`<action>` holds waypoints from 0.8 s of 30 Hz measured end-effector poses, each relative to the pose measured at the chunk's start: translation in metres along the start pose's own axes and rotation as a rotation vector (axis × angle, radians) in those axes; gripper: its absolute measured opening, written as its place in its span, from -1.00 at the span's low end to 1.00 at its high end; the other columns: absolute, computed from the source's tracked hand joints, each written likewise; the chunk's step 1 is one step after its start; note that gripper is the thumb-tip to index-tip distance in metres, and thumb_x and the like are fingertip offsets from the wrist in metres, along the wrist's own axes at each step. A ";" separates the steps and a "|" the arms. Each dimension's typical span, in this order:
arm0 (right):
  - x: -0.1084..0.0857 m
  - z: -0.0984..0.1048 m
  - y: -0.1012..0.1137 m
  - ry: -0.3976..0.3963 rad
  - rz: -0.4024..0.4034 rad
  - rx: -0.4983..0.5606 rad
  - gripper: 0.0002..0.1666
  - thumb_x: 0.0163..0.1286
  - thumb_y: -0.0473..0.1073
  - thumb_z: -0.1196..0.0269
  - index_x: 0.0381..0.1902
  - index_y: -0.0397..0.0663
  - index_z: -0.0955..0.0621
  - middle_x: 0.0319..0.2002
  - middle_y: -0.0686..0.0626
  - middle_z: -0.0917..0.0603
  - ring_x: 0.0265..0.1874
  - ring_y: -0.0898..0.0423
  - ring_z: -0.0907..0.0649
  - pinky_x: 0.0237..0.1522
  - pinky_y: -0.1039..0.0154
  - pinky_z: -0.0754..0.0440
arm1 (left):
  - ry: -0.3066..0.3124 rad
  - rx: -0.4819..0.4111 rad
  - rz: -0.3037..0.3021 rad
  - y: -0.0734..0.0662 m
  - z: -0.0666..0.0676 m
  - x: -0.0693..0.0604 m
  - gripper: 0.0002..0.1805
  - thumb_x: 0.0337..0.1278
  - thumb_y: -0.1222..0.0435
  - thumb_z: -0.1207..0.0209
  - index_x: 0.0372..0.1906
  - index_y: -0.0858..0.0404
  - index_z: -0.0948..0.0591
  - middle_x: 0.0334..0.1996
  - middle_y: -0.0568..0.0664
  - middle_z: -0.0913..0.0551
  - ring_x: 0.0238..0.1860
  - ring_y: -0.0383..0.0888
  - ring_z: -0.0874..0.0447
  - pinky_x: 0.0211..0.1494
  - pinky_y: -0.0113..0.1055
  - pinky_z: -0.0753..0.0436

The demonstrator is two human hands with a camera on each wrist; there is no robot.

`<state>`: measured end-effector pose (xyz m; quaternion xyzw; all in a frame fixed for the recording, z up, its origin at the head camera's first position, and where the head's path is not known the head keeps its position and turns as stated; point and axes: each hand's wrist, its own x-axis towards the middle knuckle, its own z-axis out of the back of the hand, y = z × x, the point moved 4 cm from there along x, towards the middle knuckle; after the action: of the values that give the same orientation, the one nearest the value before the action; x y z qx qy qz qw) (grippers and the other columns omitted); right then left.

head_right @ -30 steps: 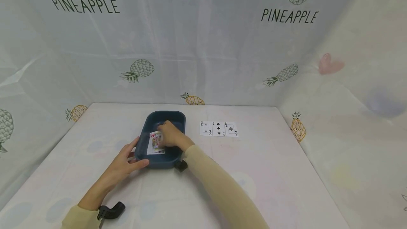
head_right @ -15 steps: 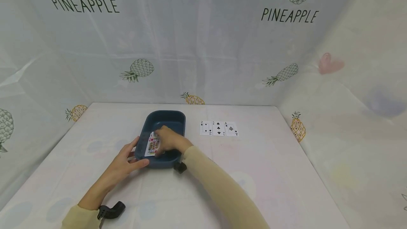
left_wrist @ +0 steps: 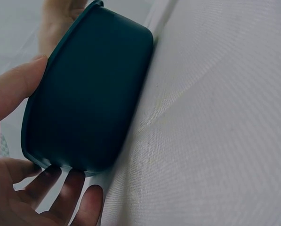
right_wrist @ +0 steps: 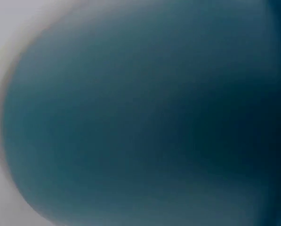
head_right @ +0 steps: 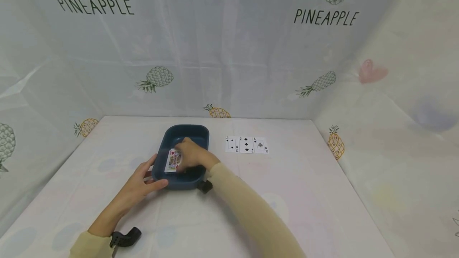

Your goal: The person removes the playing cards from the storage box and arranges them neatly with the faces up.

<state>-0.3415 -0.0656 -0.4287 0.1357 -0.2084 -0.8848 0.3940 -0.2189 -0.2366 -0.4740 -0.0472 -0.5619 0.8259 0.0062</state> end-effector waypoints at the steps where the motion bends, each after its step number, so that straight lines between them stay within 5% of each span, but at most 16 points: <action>1: -0.002 0.004 -0.001 -0.009 0.010 0.012 0.02 0.13 -0.05 -0.67 0.50 -0.19 -0.51 0.30 -0.17 -0.49 0.07 0.11 -0.51 0.19 0.36 -0.55 | 0.000 0.005 0.001 0.000 0.000 0.000 0.17 0.30 0.10 -0.47 0.77 0.03 0.07 0.62 0.25 -0.01 0.47 0.29 -0.43 0.28 -0.14 -0.67; 7: -0.025 0.035 -0.015 -0.045 0.043 0.140 0.02 0.17 -0.10 -0.65 0.54 -0.09 -0.47 0.27 -0.14 -0.44 -0.08 0.09 -0.60 -0.03 0.36 -0.64 | -0.014 0.033 0.014 -0.001 0.000 0.001 0.19 0.26 0.05 -0.49 0.77 0.00 0.06 0.61 0.25 -0.05 0.44 0.28 -0.47 0.33 0.00 -0.65; 13: -0.065 0.078 -0.051 -0.102 0.005 0.165 0.05 0.13 -0.14 -0.68 0.55 0.00 -0.46 0.26 -0.08 -0.44 -0.07 0.06 -0.63 0.00 0.26 -0.67 | -0.037 0.046 0.032 0.000 -0.001 0.001 0.22 0.21 0.04 -0.52 0.77 0.02 0.04 0.60 0.22 -0.08 0.39 0.25 -0.53 0.34 0.04 -0.64; 19: -0.113 0.115 -0.110 -0.149 -0.057 0.130 0.09 0.13 -0.20 -0.67 0.58 -0.03 -0.42 0.32 -0.12 -0.42 -0.06 0.00 -0.66 0.02 0.12 -0.69 | -0.043 0.045 0.035 0.000 -0.001 0.001 0.23 0.21 0.04 -0.53 0.77 0.03 0.05 0.60 0.21 -0.10 0.39 0.25 -0.53 0.32 0.02 -0.65; 24: -0.157 0.132 -0.175 -0.171 -0.196 0.107 0.08 0.17 -0.21 -0.65 0.59 -0.07 -0.40 0.36 -0.17 -0.39 -0.01 -0.03 -0.66 0.03 0.10 -0.67 | -0.037 0.038 0.021 0.000 -0.002 0.001 0.22 0.22 0.05 -0.53 0.77 0.04 0.05 0.59 0.21 -0.12 0.39 0.24 -0.52 0.33 0.01 -0.65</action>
<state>-0.4050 0.1928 -0.3842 0.1003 -0.2739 -0.9150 0.2788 -0.2202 -0.2349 -0.4745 -0.0376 -0.5454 0.8372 -0.0120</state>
